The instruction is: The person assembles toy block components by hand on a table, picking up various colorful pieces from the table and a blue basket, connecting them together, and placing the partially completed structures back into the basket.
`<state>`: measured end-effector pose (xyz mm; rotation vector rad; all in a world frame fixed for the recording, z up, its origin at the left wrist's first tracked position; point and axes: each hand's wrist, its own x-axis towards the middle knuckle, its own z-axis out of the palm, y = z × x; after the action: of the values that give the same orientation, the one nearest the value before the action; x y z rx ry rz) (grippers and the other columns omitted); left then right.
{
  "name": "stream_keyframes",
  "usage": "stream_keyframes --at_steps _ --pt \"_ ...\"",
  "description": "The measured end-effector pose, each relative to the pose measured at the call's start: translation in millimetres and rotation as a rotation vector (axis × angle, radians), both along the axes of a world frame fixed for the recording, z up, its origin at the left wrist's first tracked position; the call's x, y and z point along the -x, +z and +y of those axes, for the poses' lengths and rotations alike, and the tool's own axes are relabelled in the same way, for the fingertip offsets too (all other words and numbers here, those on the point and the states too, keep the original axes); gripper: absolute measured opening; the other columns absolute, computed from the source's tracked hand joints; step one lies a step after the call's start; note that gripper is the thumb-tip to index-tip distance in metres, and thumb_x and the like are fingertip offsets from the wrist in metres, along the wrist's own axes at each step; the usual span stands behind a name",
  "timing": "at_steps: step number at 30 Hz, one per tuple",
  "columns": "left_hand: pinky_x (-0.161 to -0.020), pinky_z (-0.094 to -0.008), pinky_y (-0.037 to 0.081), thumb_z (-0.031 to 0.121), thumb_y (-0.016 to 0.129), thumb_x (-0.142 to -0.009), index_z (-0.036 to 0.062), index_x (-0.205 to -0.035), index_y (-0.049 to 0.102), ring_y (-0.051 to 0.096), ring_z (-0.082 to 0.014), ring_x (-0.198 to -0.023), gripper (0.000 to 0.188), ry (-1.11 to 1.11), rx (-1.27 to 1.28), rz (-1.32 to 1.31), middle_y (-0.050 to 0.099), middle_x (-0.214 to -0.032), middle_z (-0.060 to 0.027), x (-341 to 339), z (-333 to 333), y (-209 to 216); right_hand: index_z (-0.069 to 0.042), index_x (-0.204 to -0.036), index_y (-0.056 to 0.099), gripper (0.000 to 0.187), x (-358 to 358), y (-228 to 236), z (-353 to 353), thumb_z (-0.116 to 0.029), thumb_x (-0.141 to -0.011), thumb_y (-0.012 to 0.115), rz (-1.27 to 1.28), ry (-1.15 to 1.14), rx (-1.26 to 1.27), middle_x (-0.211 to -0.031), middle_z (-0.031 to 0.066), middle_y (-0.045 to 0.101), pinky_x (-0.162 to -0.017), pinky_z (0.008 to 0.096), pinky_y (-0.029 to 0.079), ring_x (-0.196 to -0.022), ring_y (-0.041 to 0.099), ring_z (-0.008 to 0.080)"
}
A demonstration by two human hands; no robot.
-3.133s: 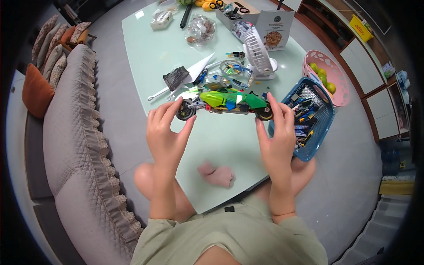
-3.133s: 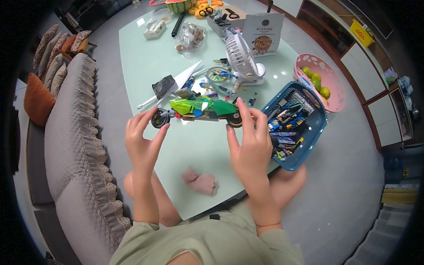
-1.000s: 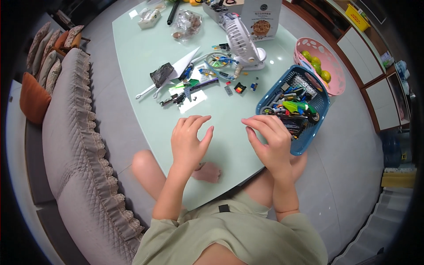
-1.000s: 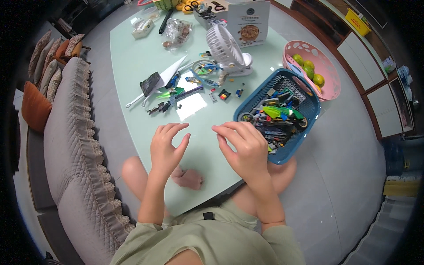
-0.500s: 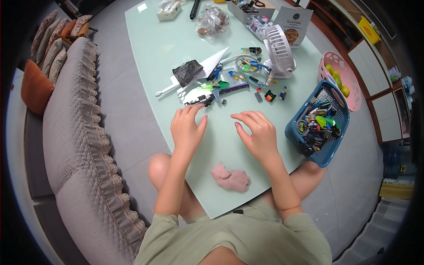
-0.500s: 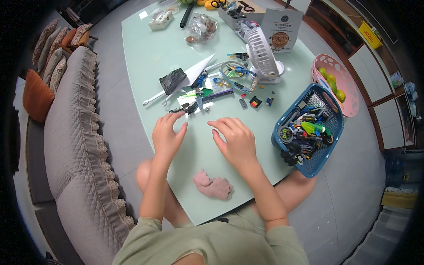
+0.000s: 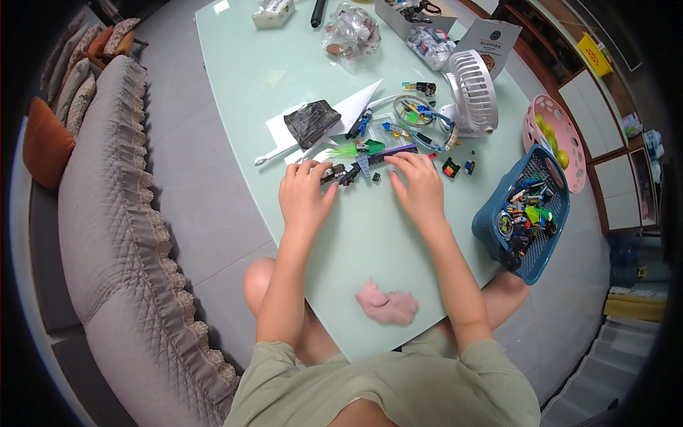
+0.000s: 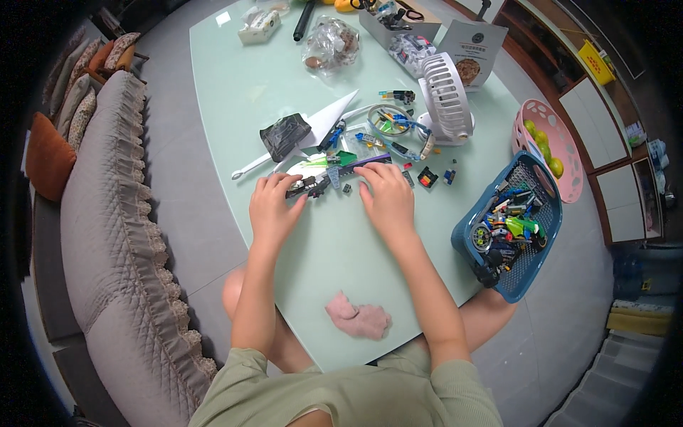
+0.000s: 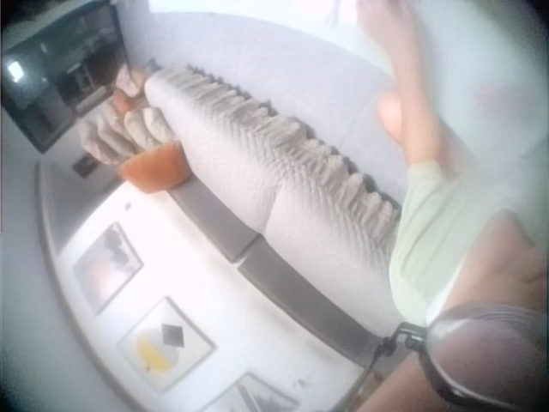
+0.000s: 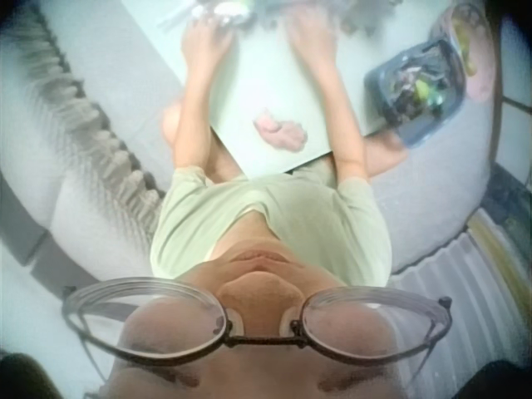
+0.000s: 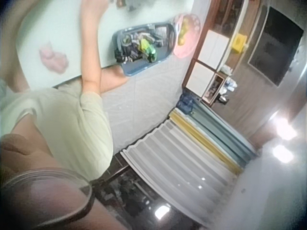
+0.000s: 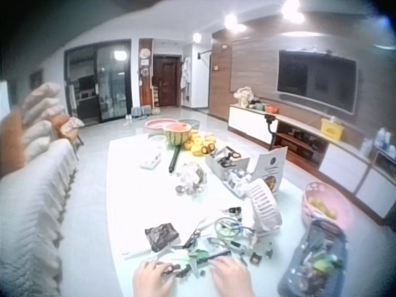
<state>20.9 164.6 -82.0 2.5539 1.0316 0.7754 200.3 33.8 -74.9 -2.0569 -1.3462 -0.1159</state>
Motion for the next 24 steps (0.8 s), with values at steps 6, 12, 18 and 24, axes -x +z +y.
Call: stream_keyframes --at_steps 6,12,18,24 --pt "-0.079 -0.0372 0.047 0.016 0.084 -0.067 0.0123 -0.098 0.075 0.059 -0.0238 -0.095 0.033 -0.006 0.022 -0.039 0.067 -0.098 -0.0002 -8 6 -4 -0.013 -0.106 0.075 0.028 -11 -11 15 -0.008 -0.078 0.073 -0.085 -0.004 0.024 -0.107 -0.0005 0.068 -0.086 0.0379 0.052 -0.103 0.061 0.0228" --pt "-0.077 -0.0382 0.046 0.013 0.084 -0.068 0.0122 -0.093 0.075 0.059 -0.0242 -0.092 0.027 -0.037 0.013 -0.019 0.066 -0.094 -0.0014 -7 6 -3 -0.011 -0.106 0.073 0.027 -16 -15 20 -0.006 -0.079 0.072 -0.084 0.024 0.05 -0.106 0.0 0.069 -0.089 0.0379 0.05 -0.103 0.061 0.0238" --pt "-0.076 -0.039 0.046 0.012 0.079 -0.074 0.0105 -0.087 0.072 0.057 -0.0252 -0.088 0.015 -0.089 -0.047 -0.029 0.066 -0.09 -0.002 -9 7 -7 -0.013 -0.102 0.074 0.022 -20 -14 22 -0.009 -0.08 0.073 -0.181 0.038 0.014 -0.105 -0.0017 0.069 -0.085 0.038 0.05 -0.102 0.06 0.0222" --pt "-0.076 -0.0384 0.046 0.014 0.076 -0.08 0.0106 -0.088 0.072 0.057 -0.0243 -0.087 0.009 -0.086 -0.099 -0.058 0.066 -0.086 -0.0005 -4 1 -3 -0.017 -0.098 0.075 0.02 -17 -9 17 -0.011 -0.078 0.074 -0.236 0.04 -0.019 -0.099 -0.0046 0.069 -0.083 0.0366 0.051 -0.099 0.06 0.0199"
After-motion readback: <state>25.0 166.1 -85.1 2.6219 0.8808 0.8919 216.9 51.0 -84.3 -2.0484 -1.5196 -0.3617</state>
